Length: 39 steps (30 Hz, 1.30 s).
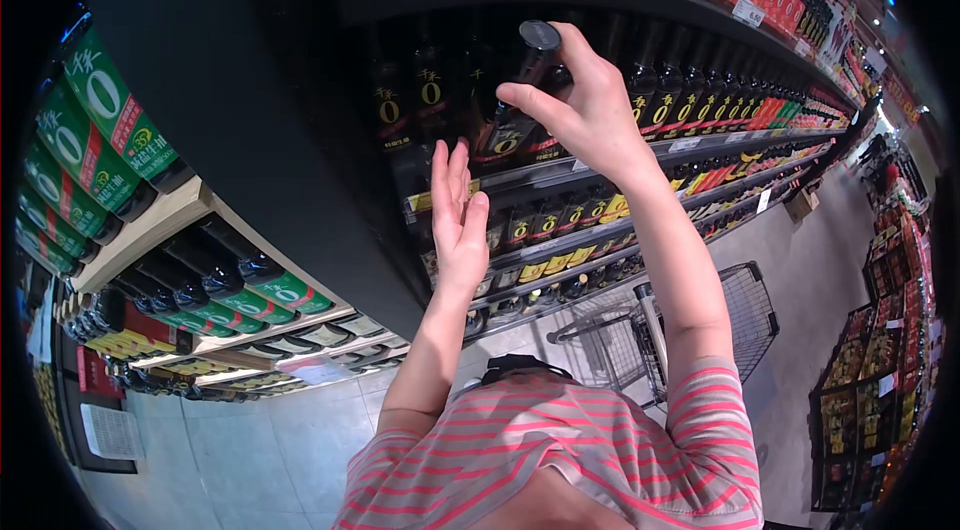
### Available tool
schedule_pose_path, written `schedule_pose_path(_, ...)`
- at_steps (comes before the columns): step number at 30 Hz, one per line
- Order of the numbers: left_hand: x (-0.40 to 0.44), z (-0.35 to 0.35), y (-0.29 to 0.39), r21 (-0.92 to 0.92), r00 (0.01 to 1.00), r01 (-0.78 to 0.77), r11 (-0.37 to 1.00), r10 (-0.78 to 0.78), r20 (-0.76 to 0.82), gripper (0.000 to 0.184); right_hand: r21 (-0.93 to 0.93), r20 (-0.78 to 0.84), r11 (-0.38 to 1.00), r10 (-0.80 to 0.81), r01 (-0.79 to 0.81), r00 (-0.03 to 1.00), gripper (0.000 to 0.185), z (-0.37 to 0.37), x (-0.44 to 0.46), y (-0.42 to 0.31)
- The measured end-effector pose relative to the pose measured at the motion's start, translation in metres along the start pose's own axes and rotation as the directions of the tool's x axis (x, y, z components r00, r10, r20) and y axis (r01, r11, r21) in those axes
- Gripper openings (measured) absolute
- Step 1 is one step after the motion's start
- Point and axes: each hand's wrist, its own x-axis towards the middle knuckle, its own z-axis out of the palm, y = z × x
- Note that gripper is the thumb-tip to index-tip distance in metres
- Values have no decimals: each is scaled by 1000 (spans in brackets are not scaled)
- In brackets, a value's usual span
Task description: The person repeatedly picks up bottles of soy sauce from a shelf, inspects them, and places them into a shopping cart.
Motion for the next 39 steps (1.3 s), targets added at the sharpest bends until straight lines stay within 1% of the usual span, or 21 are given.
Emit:
schedule_pose_path(1,1,-1,-1,-1,1000,0,1000,0,-2,67,-1,2,1000,-1,1,1000,52,2,2,1)
schedule_pose_path(4,4,-4,-5,-48,999,21,999,-20,28,67,-170,74,985,19,-6,997,55,9,14,9)
schedule_pose_path(5,4,-5,-5,-49,999,23,999,-21,25,67,-170,77,985,20,-6,997,55,10,16,9)
schedule_pose_path(7,5,-6,-6,-92,997,78,993,-76,28,67,-262,114,960,133,-100,985,53,11,21,5)
schedule_pose_path(8,6,-7,-7,-90,996,80,993,-77,34,67,-263,115,960,133,-99,984,53,13,23,7)
schedule_pose_path(10,9,-8,-8,-100,996,87,991,-85,28,66,-290,103,955,89,-56,991,51,17,27,14)
schedule_pose_path(11,10,-8,-8,-110,995,94,989,-92,23,66,-292,102,954,92,-59,991,51,19,28,16)
schedule_pose_path(13,13,-9,-10,-115,995,98,989,-95,25,65,-371,50,928,-17,34,999,55,23,31,19)
schedule_pose_path(14,14,-9,-10,-118,995,100,988,-97,26,64,-372,48,928,-15,32,999,55,23,32,19)
schedule_pose_path(16,14,-9,-9,-127,995,103,987,-100,30,64,-350,93,937,59,-22,994,57,22,37,13)
schedule_pose_path(20,15,-7,-4,-163,992,127,978,-124,28,63,-398,136,917,78,-18,988,59,22,40,15)
schedule_pose_path(22,15,-6,0,-165,991,136,977,-133,29,62,-379,153,924,0,59,988,58,21,39,17)
schedule_pose_path(29,16,-8,0,-169,987,158,973,-153,46,61,-421,189,906,31,53,982,56,18,40,13)
schedule_pose_path(35,17,-8,-7,-158,990,132,979,-123,64,62,-394,167,915,-16,81,986,59,18,40,16)
schedule_pose_path(37,17,-8,-6,-163,990,138,977,-128,66,62,-464,187,886,90,7,978,47,15,40,6)
schedule_pose_path(39,17,-9,-6,-168,989,144,975,-134,69,62,-468,183,883,95,2,979,48,15,40,1)
